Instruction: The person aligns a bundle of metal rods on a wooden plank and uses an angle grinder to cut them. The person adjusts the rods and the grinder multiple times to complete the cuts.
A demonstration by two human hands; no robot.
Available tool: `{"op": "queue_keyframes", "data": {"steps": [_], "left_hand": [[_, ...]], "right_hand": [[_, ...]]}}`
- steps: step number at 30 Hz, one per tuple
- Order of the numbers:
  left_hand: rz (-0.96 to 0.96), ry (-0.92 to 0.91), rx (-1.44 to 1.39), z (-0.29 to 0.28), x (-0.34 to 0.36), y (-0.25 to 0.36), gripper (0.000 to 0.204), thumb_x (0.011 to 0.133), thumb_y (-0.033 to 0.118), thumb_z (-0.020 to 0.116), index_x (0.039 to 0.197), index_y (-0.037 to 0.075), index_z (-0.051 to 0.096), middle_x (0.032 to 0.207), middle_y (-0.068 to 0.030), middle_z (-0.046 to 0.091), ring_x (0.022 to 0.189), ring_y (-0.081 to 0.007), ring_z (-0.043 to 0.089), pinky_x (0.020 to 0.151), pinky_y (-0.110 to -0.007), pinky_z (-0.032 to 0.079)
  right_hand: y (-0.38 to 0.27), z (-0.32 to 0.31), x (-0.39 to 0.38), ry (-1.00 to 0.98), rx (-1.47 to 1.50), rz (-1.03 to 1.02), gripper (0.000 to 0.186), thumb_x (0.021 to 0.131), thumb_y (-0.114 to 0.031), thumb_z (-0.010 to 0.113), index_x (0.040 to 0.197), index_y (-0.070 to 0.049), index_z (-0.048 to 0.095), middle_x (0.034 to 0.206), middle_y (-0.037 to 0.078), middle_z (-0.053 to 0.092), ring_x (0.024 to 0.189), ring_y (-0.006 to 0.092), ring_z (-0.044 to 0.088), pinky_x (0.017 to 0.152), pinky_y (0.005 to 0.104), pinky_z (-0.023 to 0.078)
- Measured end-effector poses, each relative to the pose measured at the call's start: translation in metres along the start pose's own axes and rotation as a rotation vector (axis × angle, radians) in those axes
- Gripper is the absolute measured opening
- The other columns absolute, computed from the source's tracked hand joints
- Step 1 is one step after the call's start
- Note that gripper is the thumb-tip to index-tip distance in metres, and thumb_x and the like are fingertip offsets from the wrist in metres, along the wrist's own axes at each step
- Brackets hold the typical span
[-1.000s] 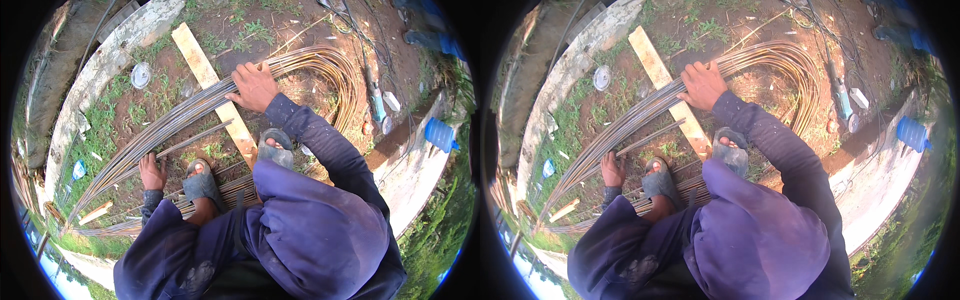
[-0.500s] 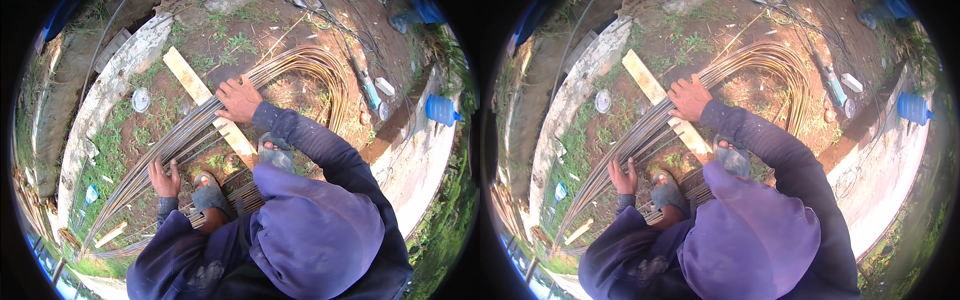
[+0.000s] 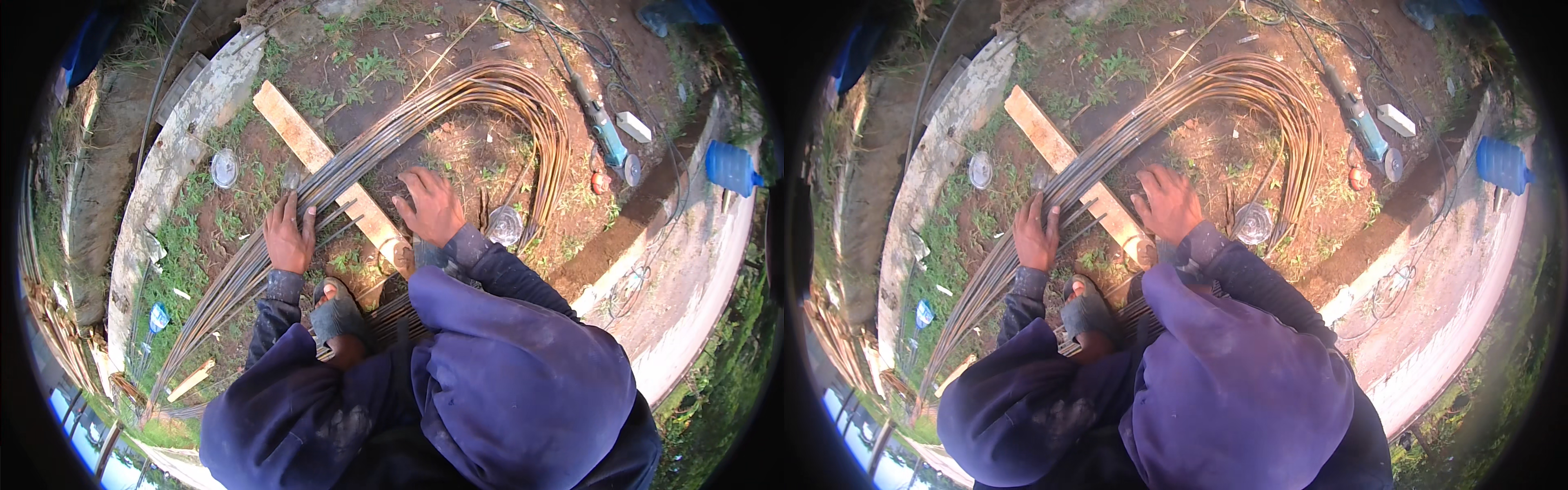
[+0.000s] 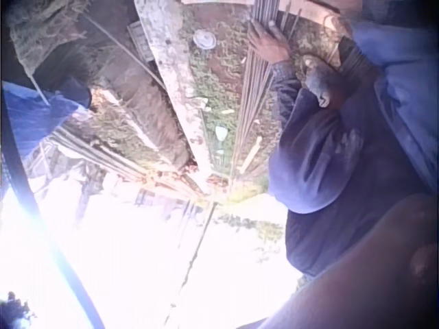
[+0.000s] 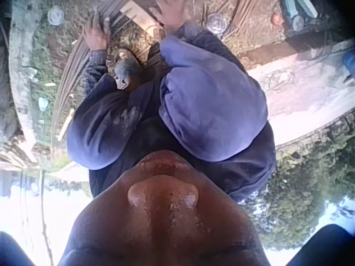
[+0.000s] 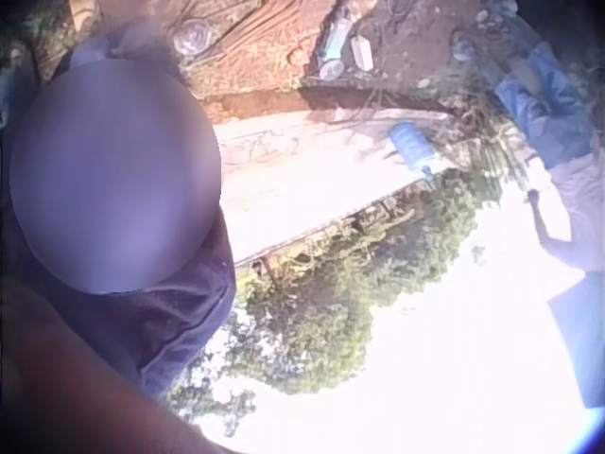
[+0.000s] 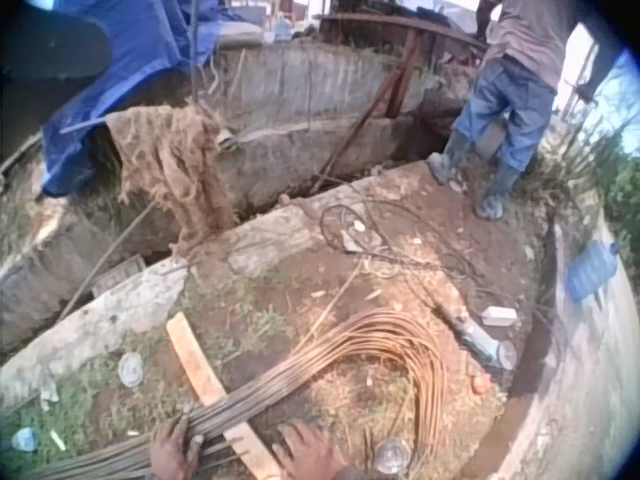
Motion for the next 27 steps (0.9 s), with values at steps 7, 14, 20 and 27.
{"op": "queue_keyframes", "data": {"steps": [7, 14, 20, 27], "left_hand": [[-0.025, -0.091, 0.076, 0.002, 0.005, 0.001, 0.053, 0.093, 0.035, 0.067, 0.133, 0.002, 0.056, 0.117, -0.0169, 0.058, 0.109, -0.0369, 0.054, 0.096, -0.048, 0.042], [-0.030, -0.034, 0.157, 0.004, 0.002, 0.010, 0.061, 0.090, 0.042, 0.068, 0.133, 0.000, 0.055, 0.111, -0.0176, 0.055, 0.105, -0.0373, 0.052, 0.094, -0.050, 0.041], [-0.049, -0.028, 0.124, 0.004, 0.017, 0.016, 0.066, 0.087, 0.044, 0.072, 0.132, -0.001, 0.055, 0.124, -0.0200, 0.057, 0.115, -0.0386, 0.053, 0.101, -0.050, 0.040], [0.159, -0.219, -0.090, 0.025, 0.070, 0.092, 0.085, 0.080, 0.042, 0.079, 0.143, -0.003, 0.042, 0.135, -0.0242, 0.054, 0.127, -0.0396, 0.051, 0.108, -0.048, 0.040]], "right_hand": [[0.045, -0.030, 0.036, 0.116, -0.002, 0.180, 0.048, 0.084, -0.015, 0.072, 0.127, -0.001, 0.057, 0.129, 0.017, 0.056, 0.120, 0.0369, 0.054, 0.099, 0.0477, 0.045], [0.016, -0.038, 0.081, 0.096, -0.368, -0.307, 0.065, 0.079, -0.011, 0.069, 0.140, -0.008, 0.051, 0.145, 0.012, 0.048, 0.138, 0.0331, 0.042, 0.111, 0.0486, 0.037], [0.050, 0.016, 0.140, -0.487, -0.470, -0.479, 0.059, 0.072, -0.021, 0.081, 0.123, -0.007, 0.054, 0.114, 0.010, 0.062, 0.116, 0.0311, 0.059, 0.103, 0.0438, 0.043], [0.053, 0.014, 0.145, -0.556, -0.517, -0.428, 0.054, 0.073, -0.020, 0.079, 0.120, -0.008, 0.057, 0.114, 0.009, 0.066, 0.112, 0.0286, 0.062, 0.097, 0.0436, 0.047]]}}
Point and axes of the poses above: each hand's wrist, its own x-axis towards the middle knuckle, its own z-axis out of the palm, y = z × x, the point moved 10 cm from there along x, towards the middle knuckle
